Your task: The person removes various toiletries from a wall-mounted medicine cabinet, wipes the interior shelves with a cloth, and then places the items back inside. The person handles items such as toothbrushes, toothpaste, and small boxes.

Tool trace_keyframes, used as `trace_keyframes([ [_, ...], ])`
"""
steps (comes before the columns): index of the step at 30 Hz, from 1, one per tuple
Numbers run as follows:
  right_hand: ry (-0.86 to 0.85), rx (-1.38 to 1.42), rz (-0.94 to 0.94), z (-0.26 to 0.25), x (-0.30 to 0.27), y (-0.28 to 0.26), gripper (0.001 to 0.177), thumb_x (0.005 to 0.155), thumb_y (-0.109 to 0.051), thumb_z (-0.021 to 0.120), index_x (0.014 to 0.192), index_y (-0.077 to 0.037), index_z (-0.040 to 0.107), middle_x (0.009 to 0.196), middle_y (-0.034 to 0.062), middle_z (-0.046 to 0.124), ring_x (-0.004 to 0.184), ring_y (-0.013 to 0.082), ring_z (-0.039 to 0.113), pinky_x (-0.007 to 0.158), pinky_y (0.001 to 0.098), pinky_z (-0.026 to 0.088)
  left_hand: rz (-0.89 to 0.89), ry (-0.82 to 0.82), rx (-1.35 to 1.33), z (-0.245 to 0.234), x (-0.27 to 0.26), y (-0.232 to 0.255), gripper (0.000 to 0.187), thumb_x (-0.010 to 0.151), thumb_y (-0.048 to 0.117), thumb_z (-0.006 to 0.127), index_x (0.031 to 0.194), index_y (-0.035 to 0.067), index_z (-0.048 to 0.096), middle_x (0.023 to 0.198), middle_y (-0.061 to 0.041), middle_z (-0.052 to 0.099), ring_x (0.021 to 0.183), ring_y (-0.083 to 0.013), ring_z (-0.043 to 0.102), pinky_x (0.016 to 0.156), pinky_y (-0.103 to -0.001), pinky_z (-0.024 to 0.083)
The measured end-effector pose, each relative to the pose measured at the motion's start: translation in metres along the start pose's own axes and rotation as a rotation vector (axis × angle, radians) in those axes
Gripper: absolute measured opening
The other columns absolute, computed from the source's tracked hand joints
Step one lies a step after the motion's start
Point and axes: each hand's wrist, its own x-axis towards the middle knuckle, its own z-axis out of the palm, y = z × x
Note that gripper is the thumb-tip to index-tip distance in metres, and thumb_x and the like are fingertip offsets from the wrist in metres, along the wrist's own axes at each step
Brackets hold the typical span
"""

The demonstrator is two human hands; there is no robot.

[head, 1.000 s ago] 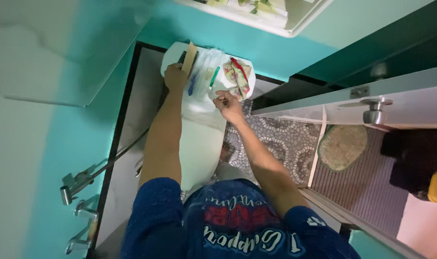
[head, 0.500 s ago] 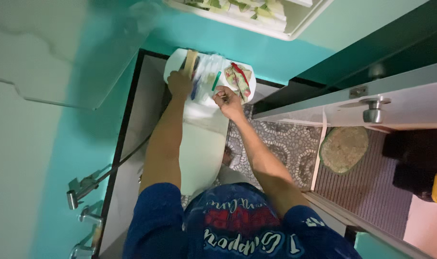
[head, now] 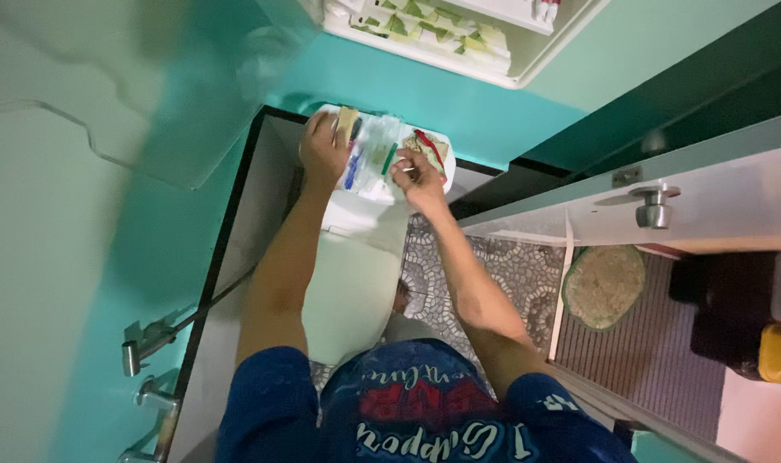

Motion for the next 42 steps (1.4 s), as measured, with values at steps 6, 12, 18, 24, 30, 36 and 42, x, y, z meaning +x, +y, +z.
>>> trace_keyframes([
  [6,-0.025,0.136,-0.060,-0.006,0.000,-0.029,0.041,0.099,-0.007,0.070,0.136,0.002,0.056,0.099,0.0020,0.064,0.084,0.0105,0.063,0.075,0.0247,0.053,0.287,0.013,-0.038,-0.041,0.103,0.101,0.029,0.099,0.010,0.070,0.127,0.011,0.064,0.128,-0.012,0.064,0.110,-0.0358,0.068,0.089,-0.044,0.059],
  [12,-0.026,0.184,-0.114,-0.009,-0.012,-0.043,0.040,0.098,-0.006,0.069,0.135,0.004,0.056,0.103,0.0034,0.064,0.091,0.0114,0.064,0.081,0.0286,0.058,0.411,-0.010,0.271,-0.025,0.174,0.113,0.049,0.086,-0.005,0.059,0.132,0.011,0.060,0.127,-0.015,0.062,0.100,-0.0409,0.067,0.070,-0.049,0.056],
  [18,-0.051,0.243,-0.118,-0.017,-0.019,-0.039,0.037,0.099,-0.005,0.068,0.134,0.004,0.058,0.101,0.0032,0.064,0.092,0.0114,0.063,0.083,0.0292,0.059,0.417,-0.020,0.412,0.009,0.197,0.074,0.032,0.094,0.001,0.064,0.124,0.009,0.065,0.116,-0.015,0.066,0.074,-0.0381,0.068,0.060,-0.049,0.056],
  [24,-0.010,0.282,-0.100,-0.025,-0.023,-0.038,0.034,0.100,-0.006,0.068,0.132,0.002,0.060,0.099,0.0004,0.062,0.089,0.0103,0.063,0.081,0.0288,0.059,0.502,-0.018,0.404,-0.001,0.197,0.081,0.030,0.086,0.001,0.066,0.115,0.008,0.069,0.108,-0.012,0.067,0.078,-0.0356,0.067,0.064,-0.047,0.056],
  [30,0.019,0.333,-0.042,-0.034,-0.028,-0.055,0.033,0.100,-0.010,0.069,0.130,0.000,0.062,0.099,0.0013,0.067,0.082,0.0132,0.066,0.075,0.0287,0.056,0.644,-0.034,0.326,-0.046,0.170,0.133,0.039,0.084,0.002,0.068,0.122,0.007,0.071,0.106,-0.010,0.068,0.099,-0.0355,0.064,0.080,-0.048,0.055],
  [36,0.118,0.426,0.082,-0.043,-0.031,-0.066,0.036,0.098,-0.019,0.069,0.130,-0.004,0.063,0.106,0.0037,0.072,0.084,0.0153,0.070,0.071,0.0324,0.060,0.394,-0.392,-0.065,-0.054,0.098,0.167,0.041,0.089,0.012,0.074,0.129,0.006,0.069,0.119,-0.017,0.070,0.107,-0.0398,0.065,0.091,-0.048,0.053],
  [42,0.032,0.711,0.111,-0.044,-0.016,-0.049,0.032,0.102,-0.017,0.062,0.131,-0.004,0.060,0.113,0.0090,0.068,0.091,0.0212,0.072,0.080,0.0324,0.062,0.019,-0.641,-0.227,-0.009,0.031,0.140,0.042,0.089,0.017,0.075,0.130,0.010,0.071,0.118,-0.017,0.073,0.102,-0.0347,0.072,0.091,-0.041,0.055],
])
